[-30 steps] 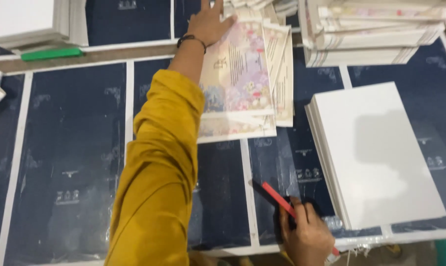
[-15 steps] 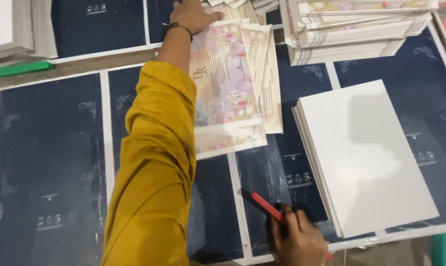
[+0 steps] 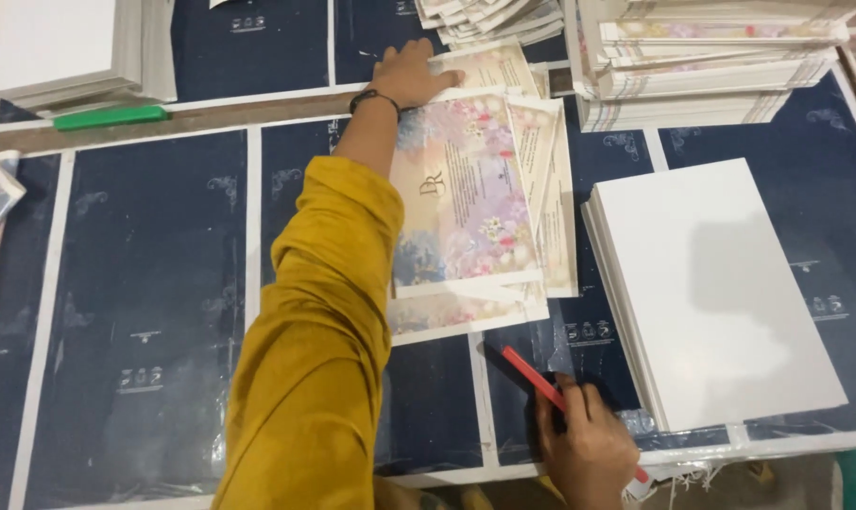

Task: Manually folding and creasing printed invitation cards using a plastic tool on a production table.

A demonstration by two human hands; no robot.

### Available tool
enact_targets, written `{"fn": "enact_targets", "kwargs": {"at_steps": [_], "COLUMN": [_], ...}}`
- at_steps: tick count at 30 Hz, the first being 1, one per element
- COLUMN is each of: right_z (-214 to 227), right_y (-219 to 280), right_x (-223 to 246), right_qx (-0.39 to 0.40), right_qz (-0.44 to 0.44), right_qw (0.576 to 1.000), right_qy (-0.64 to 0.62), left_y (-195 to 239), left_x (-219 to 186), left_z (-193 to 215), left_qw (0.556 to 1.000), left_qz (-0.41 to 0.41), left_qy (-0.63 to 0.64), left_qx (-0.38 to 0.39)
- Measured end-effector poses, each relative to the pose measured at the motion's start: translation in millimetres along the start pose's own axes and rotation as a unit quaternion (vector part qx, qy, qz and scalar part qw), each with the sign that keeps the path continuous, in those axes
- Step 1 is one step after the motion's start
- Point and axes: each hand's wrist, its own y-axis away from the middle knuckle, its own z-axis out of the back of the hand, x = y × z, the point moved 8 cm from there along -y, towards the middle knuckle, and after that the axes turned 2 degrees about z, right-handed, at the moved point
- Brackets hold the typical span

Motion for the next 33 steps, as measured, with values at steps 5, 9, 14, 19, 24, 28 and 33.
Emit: {"fn": "enact_targets", "kwargs": {"at_steps": [5,9,14,19,24,28,33], "right_z": [-0.3,-2.7,1.5,-5.1,-17.7,-25.2,-26.0], "right_y": [0.8,7.5,13.9,22.0,32.1,36.6,39.8], "right_x": [1.4,-0.2,1.3,-0.5,-6.8,-10.6,-21.7], "right_qx": [-0.011,-0.018,-0.025,-0.041,-0.042,-0.040,-0.024], "right_qz": [-0.009,0.002,0.006,0.013,0.008,0.014,0.020], "right_qw": [1.000,1.000,1.000,0.998,0.998,0.998,0.998], "right_qy": [0.001,0.001,-0.014,0.042,0.045,0.056,0.061], "left_y": [32.0,49.5,124.9,214.5,207.6,199.9,224.4], "left_x": [-5.9,24.1,85.7,99.7,3.7,-28.2,-24.4], "left_z": [29.7,44.3,32.7,-80.4,-97.3,-89.4,-67.4], "left_qw": [0.998,0.997,0.982,0.918,0.894,0.955,0.919], "left_qz": [0.007,-0.044,-0.018,0.023,-0.029,0.112,0.064], "left_qy": [0.044,0.050,0.114,0.362,0.408,0.247,0.382], "left_qx": [0.046,-0.037,-0.148,-0.159,-0.182,-0.123,-0.073]}}
